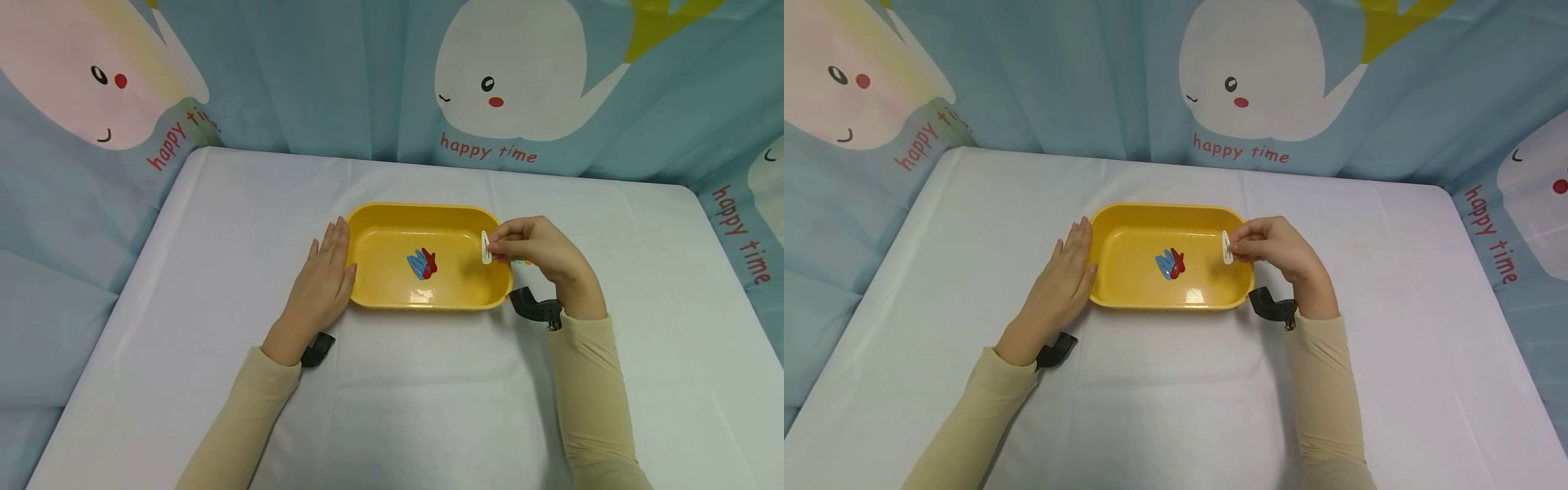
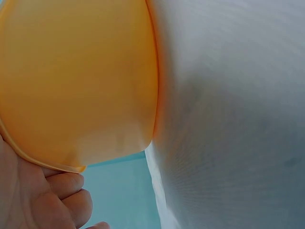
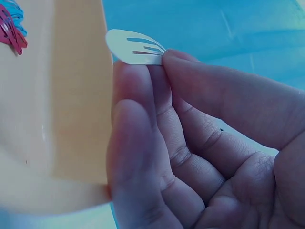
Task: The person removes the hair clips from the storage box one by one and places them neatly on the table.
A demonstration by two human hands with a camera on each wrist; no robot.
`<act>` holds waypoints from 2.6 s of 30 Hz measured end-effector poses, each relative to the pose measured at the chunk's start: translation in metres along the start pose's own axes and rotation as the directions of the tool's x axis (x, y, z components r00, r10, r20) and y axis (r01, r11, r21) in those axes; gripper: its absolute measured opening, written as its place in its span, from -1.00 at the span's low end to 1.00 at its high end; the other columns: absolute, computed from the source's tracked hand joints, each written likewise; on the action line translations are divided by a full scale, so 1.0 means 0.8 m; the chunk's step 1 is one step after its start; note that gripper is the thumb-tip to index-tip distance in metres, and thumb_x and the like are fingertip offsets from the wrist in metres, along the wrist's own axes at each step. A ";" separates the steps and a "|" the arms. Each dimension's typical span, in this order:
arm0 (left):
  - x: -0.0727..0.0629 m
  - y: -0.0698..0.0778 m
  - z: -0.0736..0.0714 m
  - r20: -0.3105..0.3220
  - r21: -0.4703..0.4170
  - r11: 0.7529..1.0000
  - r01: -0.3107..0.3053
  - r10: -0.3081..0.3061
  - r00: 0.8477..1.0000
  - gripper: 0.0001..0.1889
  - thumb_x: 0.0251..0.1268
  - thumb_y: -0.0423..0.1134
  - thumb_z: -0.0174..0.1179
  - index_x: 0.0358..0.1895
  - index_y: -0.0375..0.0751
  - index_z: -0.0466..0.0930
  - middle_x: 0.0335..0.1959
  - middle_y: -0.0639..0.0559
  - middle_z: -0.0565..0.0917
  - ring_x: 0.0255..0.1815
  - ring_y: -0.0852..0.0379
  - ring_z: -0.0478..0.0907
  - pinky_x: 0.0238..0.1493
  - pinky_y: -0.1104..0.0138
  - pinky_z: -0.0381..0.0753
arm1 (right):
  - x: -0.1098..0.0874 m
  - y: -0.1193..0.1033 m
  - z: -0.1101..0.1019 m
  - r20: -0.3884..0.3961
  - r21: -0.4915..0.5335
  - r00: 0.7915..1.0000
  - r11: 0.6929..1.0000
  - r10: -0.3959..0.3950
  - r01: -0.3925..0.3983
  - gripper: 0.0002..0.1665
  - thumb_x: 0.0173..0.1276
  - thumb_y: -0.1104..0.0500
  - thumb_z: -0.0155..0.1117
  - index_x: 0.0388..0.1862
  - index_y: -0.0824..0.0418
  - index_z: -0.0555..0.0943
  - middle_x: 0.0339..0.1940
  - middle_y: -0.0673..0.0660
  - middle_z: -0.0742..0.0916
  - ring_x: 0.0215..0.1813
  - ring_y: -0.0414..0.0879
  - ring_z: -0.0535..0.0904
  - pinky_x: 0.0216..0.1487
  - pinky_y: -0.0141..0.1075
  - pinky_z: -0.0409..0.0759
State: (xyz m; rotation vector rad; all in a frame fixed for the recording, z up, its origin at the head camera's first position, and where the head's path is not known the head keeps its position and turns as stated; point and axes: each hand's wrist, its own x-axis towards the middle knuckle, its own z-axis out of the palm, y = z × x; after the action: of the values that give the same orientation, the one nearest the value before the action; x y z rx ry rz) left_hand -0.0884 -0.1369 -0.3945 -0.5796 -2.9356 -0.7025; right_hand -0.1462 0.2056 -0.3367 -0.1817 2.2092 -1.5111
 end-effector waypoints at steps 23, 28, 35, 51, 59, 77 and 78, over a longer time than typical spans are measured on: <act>0.001 -0.002 0.002 -0.002 -0.003 1.000 -0.001 0.001 1.000 -0.37 0.50 -0.18 -0.24 0.46 -0.44 -0.20 0.50 -0.22 -0.11 0.51 -0.06 -0.19 0.42 -0.02 -0.14 | -0.005 0.016 -0.008 0.000 0.150 0.997 0.986 -0.076 0.075 -0.90 0.29 0.40 0.20 -0.36 0.32 0.65 -0.45 0.08 0.73 -0.39 -0.12 0.64 -0.29 -0.36 0.63; 0.001 -0.002 0.001 0.008 0.003 1.000 0.002 -0.002 1.000 -0.36 0.50 -0.18 -0.24 0.47 -0.44 -0.22 0.50 -0.22 -0.12 0.51 -0.05 -0.21 0.42 -0.02 -0.15 | -0.005 0.018 -0.009 0.012 0.185 0.995 0.978 -0.097 0.093 -0.91 0.29 0.41 0.20 -0.37 0.34 0.65 -0.46 0.09 0.72 -0.40 -0.12 0.64 -0.30 -0.36 0.63; 0.000 -0.003 0.002 0.004 -0.002 1.000 -0.003 0.003 1.000 -0.37 0.50 -0.18 -0.25 0.46 -0.44 -0.22 0.50 -0.23 -0.11 0.51 -0.07 -0.20 0.42 -0.03 -0.14 | -0.005 0.021 -0.012 0.002 0.175 0.995 0.980 -0.102 0.100 -0.91 0.29 0.41 0.20 -0.37 0.36 0.65 -0.47 0.10 0.73 -0.41 -0.12 0.64 -0.30 -0.35 0.64; 0.002 -0.003 0.003 -0.021 -0.015 1.000 -0.019 0.018 1.000 -0.37 0.50 -0.18 -0.25 0.46 -0.44 -0.19 0.50 -0.23 -0.10 0.50 -0.08 -0.18 0.41 -0.04 -0.14 | -0.021 0.032 -0.042 -0.083 0.293 0.992 0.949 -0.096 0.116 -0.90 0.29 0.42 0.20 -0.35 0.32 0.65 -0.51 0.13 0.70 -0.50 -0.09 0.60 -0.40 -0.38 0.57; 0.001 -0.003 0.003 -0.021 -0.026 0.999 -0.018 0.018 1.000 -0.38 0.50 -0.18 -0.25 0.46 -0.44 -0.17 0.50 -0.23 -0.10 0.51 -0.07 -0.18 0.41 -0.05 -0.14 | -0.025 0.042 -0.054 -0.140 0.326 0.988 0.939 -0.062 0.105 -0.88 0.30 0.41 0.19 -0.35 0.31 0.67 -0.43 0.11 0.71 -0.43 -0.08 0.65 -0.24 -0.34 0.63; 0.003 -0.003 0.005 -0.026 -0.018 1.000 -0.019 0.019 0.999 -0.37 0.50 -0.17 -0.24 0.47 -0.43 -0.19 0.50 -0.22 -0.10 0.51 -0.07 -0.19 0.42 -0.02 -0.15 | -0.029 0.067 -0.075 -0.251 0.348 0.964 0.938 0.092 0.001 -0.82 0.26 0.38 0.25 -0.45 0.19 0.72 -0.46 0.01 0.72 -0.41 -0.21 0.63 -0.28 -0.45 0.61; 0.003 -0.003 0.005 -0.027 -0.019 1.000 -0.019 0.019 0.999 -0.37 0.50 -0.18 -0.24 0.47 -0.43 -0.19 0.50 -0.22 -0.10 0.51 -0.06 -0.18 0.42 -0.02 -0.15 | -0.029 0.068 -0.076 -0.255 0.347 0.962 0.938 0.096 -0.002 -0.81 0.26 0.39 0.24 -0.46 0.19 0.72 -0.46 0.01 0.72 -0.41 -0.21 0.64 -0.28 -0.45 0.61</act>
State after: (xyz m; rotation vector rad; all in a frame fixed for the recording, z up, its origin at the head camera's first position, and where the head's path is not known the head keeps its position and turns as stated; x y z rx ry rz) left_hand -0.0916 -0.1364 -0.3989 -0.5944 -2.8983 -0.7320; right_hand -0.1442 0.2866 -0.3618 0.2014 2.0772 -1.9601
